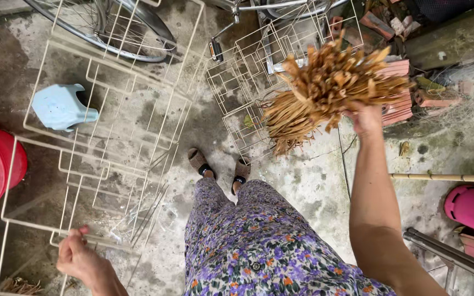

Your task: The person washes bundles of dried tobacco leaves in a red basin of water, rubbing and swishing the leaves, then wrings out a bundle and carries it to a wire rack, hanging it up to dry.

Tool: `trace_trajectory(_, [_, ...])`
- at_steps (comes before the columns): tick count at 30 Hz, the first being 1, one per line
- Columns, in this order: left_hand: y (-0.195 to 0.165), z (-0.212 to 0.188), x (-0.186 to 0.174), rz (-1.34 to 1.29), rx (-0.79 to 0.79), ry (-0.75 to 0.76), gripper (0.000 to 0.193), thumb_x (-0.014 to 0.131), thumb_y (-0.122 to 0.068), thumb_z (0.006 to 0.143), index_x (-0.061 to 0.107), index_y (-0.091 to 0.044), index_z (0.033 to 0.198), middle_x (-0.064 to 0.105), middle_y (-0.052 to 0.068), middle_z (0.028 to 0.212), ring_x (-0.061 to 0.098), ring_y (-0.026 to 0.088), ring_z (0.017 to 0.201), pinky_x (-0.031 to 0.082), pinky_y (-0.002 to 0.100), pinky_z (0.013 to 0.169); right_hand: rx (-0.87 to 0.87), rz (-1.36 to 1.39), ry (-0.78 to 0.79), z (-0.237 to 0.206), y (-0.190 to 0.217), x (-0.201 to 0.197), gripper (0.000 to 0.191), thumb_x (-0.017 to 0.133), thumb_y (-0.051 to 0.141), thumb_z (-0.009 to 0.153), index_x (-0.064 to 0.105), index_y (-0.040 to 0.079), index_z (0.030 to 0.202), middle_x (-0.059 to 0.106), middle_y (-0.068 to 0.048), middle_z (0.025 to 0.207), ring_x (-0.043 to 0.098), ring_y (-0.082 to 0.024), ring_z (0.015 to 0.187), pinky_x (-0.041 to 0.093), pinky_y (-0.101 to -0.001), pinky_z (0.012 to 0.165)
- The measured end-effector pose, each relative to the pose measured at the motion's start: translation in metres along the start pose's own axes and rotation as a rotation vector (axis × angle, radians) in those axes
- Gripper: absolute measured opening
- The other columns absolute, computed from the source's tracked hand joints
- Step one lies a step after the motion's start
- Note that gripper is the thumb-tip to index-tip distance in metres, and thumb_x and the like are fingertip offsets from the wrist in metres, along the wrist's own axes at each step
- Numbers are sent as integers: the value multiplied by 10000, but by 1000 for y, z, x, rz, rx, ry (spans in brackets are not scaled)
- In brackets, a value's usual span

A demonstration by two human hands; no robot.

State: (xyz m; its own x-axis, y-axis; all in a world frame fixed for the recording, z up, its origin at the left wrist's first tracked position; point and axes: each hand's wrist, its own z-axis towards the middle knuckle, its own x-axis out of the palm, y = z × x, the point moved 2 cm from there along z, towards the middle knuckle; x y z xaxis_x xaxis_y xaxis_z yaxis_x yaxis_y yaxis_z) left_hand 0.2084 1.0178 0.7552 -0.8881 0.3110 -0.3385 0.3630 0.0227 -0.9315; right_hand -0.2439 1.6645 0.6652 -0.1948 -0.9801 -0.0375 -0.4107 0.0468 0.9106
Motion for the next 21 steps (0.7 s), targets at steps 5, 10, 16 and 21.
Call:
trace_trajectory(5, [28, 29, -16, -55, -23, -36, 270, 556, 0, 1044, 692, -106, 836, 717, 57, 868, 617, 77, 751, 487, 299, 793, -154, 54, -47, -8, 51, -23, 423, 623, 1, 1101, 445, -86, 1475, 662, -245, 1301, 758, -295, 1077, 678, -400, 734])
trace_trajectory(10, [47, 69, -22, 79, -41, -36, 292, 589, 5, 1047, 697, -109, 801, 727, 65, 856, 585, 77, 736, 470, 353, 853, -272, 176, -130, -33, 86, -13, 516, 629, -12, 1092, 359, -32, 1531, 685, -266, 1324, 777, -329, 1057, 645, -444, 741])
trace_trajectory(16, [60, 111, -21, 192, -37, 13, 322, 658, -77, 1074, 651, -133, 757, 743, 32, 843, 465, 60, 636, 460, 361, 931, -377, 240, -295, -38, 120, 23, 749, 703, -117, 918, 280, 25, 1519, 660, -312, 1345, 789, -386, 1031, 677, -472, 757])
trace_trajectory(21, [60, 118, -17, 296, -27, 13, 333, 645, -98, 1072, 680, -132, 742, 729, 8, 824, 440, 4, 635, 450, 331, 917, -272, 212, -470, -19, 96, 55, 993, 625, -114, 784, 48, 176, 1539, 469, -166, 1312, 734, -347, 1099, 683, -357, 720])
